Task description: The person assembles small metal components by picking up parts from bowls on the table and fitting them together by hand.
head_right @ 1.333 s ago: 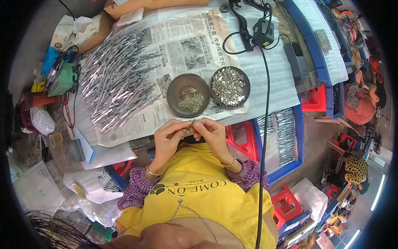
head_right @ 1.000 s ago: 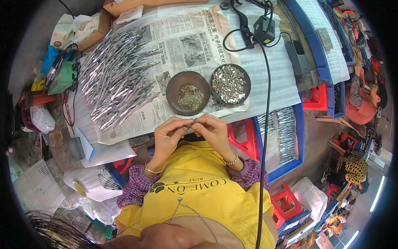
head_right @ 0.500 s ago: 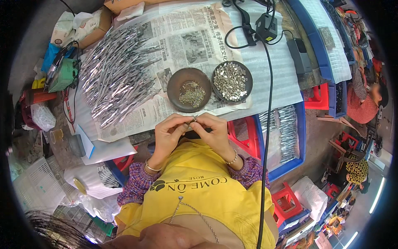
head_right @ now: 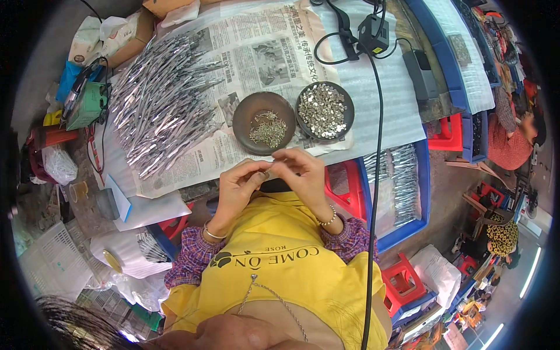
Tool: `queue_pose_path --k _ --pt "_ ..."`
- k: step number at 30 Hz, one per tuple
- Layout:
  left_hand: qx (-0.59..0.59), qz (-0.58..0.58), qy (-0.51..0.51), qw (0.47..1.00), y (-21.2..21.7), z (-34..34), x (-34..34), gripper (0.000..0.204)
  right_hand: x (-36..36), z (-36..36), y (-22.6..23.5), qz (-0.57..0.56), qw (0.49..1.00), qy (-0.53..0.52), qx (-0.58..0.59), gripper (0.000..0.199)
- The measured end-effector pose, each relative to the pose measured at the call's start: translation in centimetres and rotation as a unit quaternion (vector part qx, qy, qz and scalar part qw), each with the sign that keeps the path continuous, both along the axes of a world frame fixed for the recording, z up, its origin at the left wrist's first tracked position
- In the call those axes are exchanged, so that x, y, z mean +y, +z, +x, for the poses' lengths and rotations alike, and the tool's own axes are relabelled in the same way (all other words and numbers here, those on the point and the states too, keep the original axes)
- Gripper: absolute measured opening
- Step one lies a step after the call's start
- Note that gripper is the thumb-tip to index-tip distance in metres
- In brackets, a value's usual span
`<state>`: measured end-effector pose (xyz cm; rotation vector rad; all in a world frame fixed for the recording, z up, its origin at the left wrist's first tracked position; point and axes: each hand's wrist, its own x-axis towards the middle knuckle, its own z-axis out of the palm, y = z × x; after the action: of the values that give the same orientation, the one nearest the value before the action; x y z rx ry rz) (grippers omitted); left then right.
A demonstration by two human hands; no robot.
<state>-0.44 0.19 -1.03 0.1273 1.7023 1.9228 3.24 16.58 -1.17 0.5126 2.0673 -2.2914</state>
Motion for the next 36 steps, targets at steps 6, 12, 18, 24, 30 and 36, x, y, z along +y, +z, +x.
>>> queue_pose_path --k 6,12,18,24,30,36 --pt "0.001 0.006 0.010 1.000 -0.1 -0.1 0.2 0.019 -0.3 -0.2 -0.6 0.035 0.998 0.004 0.045 0.012" --pt "0.024 -0.004 0.004 1.000 0.6 0.0 0.1 0.019 0.4 0.5 -0.2 -0.037 0.998 -0.057 -0.012 0.009" --pt "0.047 0.019 0.019 0.999 -0.1 0.8 0.1 0.020 0.3 2.0 -0.7 0.015 1.000 0.010 0.021 0.005" --pt "0.030 0.077 0.047 0.995 0.1 1.9 -1.2 0.018 -0.6 3.0 -2.4 -0.020 0.993 0.109 -0.044 0.009" --pt "0.286 -0.085 0.129 0.946 1.1 1.6 -9.0 0.008 -2.2 2.6 -2.0 0.085 0.959 0.270 0.023 0.023" --pt "0.438 -0.417 0.279 0.746 -3.1 3.9 -23.1 0.010 -3.7 1.7 -1.7 0.103 0.948 0.301 0.030 0.022"
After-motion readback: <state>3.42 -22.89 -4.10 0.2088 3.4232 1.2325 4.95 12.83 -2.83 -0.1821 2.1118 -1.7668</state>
